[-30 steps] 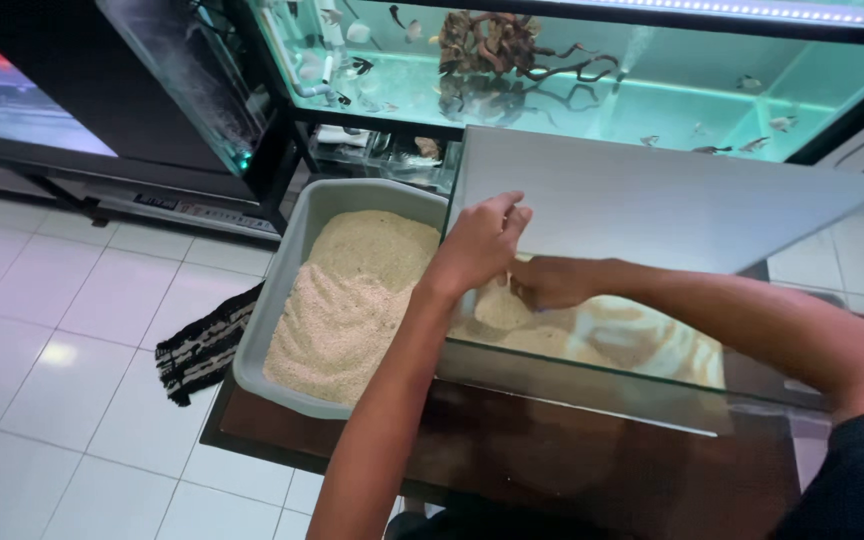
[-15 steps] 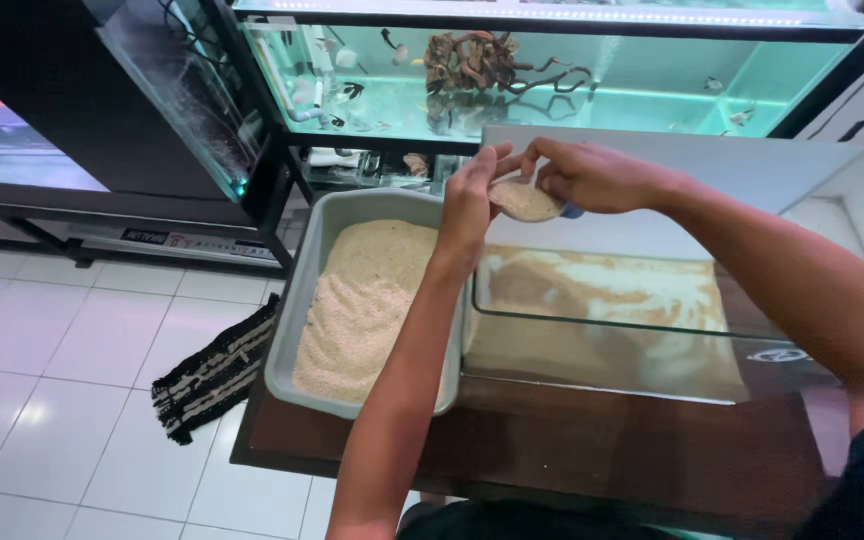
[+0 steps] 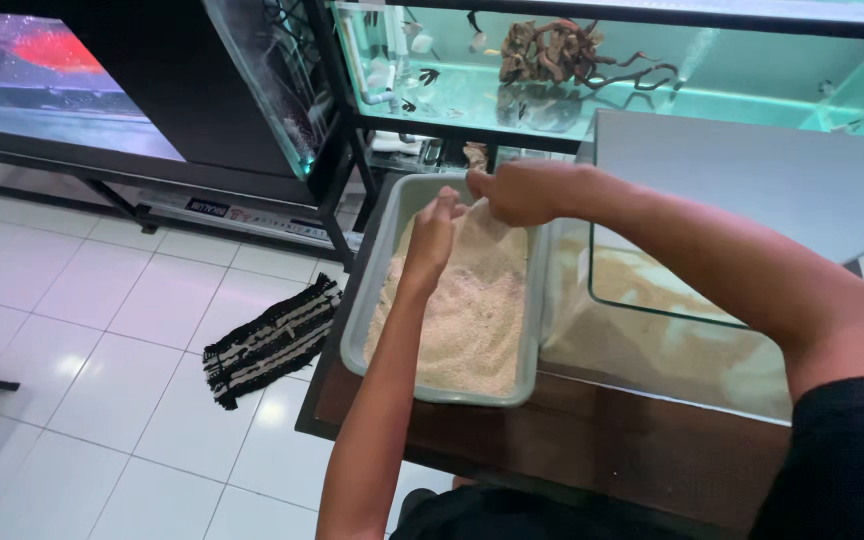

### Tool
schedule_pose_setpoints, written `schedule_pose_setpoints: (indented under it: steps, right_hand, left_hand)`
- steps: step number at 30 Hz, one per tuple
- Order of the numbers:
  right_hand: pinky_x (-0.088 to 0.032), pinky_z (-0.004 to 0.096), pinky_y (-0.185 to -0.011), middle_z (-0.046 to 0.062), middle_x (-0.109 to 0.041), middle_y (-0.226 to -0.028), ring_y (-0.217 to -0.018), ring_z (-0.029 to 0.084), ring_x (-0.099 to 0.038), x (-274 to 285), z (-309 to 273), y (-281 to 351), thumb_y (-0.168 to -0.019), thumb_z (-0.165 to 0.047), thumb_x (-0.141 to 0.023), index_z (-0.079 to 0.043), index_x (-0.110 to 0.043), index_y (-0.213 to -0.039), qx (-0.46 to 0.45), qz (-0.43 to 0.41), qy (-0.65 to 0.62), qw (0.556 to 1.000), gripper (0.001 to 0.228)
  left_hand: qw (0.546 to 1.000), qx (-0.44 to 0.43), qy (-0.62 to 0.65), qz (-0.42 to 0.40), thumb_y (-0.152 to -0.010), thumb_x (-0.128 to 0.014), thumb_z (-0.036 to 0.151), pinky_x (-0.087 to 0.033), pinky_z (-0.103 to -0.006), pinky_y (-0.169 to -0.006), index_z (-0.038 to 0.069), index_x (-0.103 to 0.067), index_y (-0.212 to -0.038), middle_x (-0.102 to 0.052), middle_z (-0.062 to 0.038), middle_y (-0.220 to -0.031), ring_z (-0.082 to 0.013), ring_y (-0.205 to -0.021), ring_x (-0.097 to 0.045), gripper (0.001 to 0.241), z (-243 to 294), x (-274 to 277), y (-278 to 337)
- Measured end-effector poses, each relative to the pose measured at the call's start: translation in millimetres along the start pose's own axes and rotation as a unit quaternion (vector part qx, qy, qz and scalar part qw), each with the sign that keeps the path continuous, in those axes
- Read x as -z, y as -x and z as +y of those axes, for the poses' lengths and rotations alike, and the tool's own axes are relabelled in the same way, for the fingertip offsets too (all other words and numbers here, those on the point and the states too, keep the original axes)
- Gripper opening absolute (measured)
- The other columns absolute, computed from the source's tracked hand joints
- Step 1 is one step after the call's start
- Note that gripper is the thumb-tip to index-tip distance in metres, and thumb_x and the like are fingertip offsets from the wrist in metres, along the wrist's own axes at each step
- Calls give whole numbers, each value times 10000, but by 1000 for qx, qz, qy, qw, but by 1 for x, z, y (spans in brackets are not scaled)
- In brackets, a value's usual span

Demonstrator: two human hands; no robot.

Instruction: The person scoops sand from a plastic tub using a small scoop and pours it into a glass aquarium. They repeat this action multiple times, gradually filling the aquarium with sand.

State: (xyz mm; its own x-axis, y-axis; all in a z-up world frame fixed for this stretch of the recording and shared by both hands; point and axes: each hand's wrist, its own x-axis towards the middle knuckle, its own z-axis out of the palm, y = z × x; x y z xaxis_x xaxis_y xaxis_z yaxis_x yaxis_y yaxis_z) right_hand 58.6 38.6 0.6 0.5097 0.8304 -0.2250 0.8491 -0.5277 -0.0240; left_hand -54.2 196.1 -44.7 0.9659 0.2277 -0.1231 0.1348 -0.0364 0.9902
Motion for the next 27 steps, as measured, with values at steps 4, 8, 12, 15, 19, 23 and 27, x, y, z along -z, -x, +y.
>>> schedule_pose_setpoints:
  steps: [4, 8, 12, 15, 19, 23, 27]
  right_hand:
    - [-597, 455, -708, 132, -713, -919, -803, 343, -752, -41, 2, -40, -929, -225, -525, -131, -558, -1226, 74, -61, 241, 966, 313]
    - [-606, 469, -840, 131, -716, -1038, -1019, 364, -725, -56, -11, -56, -938, -465, -595, -134, -521, -1307, 47, -21, 159, 986, 501]
    - [-560, 368, -927, 117, -631, -1149, -1115, 310, -635, -40, -35, -41, -850, -509, -767, -161, -540, -1363, 91, 25, 228, 969, 659]
    - [-538, 344, -944, 98, -597, -1154, -1109, 285, -607, -46, -35, -37, -803, -483, -824, -188, -511, -1387, 104, 57, 250, 961, 726]
    - [-532, 350, -966, 100, -621, -1129, -1111, 281, -622, -38, -32, -26, -793, -508, -834, -186, -542, -1346, 112, 96, 253, 956, 704]
    - [-568, 376, -905, 121, -670, -1041, -1029, 301, -679, -9, -35, -3, -974, -463, -622, -136, -596, -1283, 62, 96, 154, 981, 451]
    - [-567, 402, -920, 104, -694, -986, -994, 302, -709, 22, -34, 31, -1063, -325, -493, -140, -610, -1288, 9, 104, 60, 993, 314]
  left_hand:
    - [997, 35, -63, -5, -1010, -362, 551, -331, -538, -1189, -33, -529, -1469, -616, -270, -1399, -414, -1418, -469, 762, -38, 21, -3]
    - [995, 69, -71, -23, -1033, -284, 569, -212, -557, -1248, -42, -378, -1556, -428, -281, -1557, -412, -1504, -326, 810, -43, 29, 9]
    - [989, 97, -97, -48, -1018, -137, 696, 66, -613, -1244, 144, -139, -1675, -136, -145, -1723, -474, -1554, -44, 859, -51, 31, 13]
    - [995, 69, -54, -43, -1040, -112, 669, 155, -589, -1228, 121, -76, -1676, -29, -145, -1739, -452, -1571, 16, 840, -63, 28, 5]
    - [996, 87, 20, -28, -1041, -169, 644, 8, -623, -1265, 117, -90, -1667, -66, -213, -1718, -444, -1568, -51, 822, -42, 22, 10]
    - [997, 56, 54, -12, -1065, -212, 609, -324, -571, -1048, 110, -237, -1637, -299, -265, -1578, -457, -1414, -332, 760, -42, 19, 0]
    - [990, -7, 136, -47, -1056, -266, 617, -575, -313, -524, 150, -375, -1587, -593, -191, -1187, -325, -925, -700, 716, -30, 7, -12]
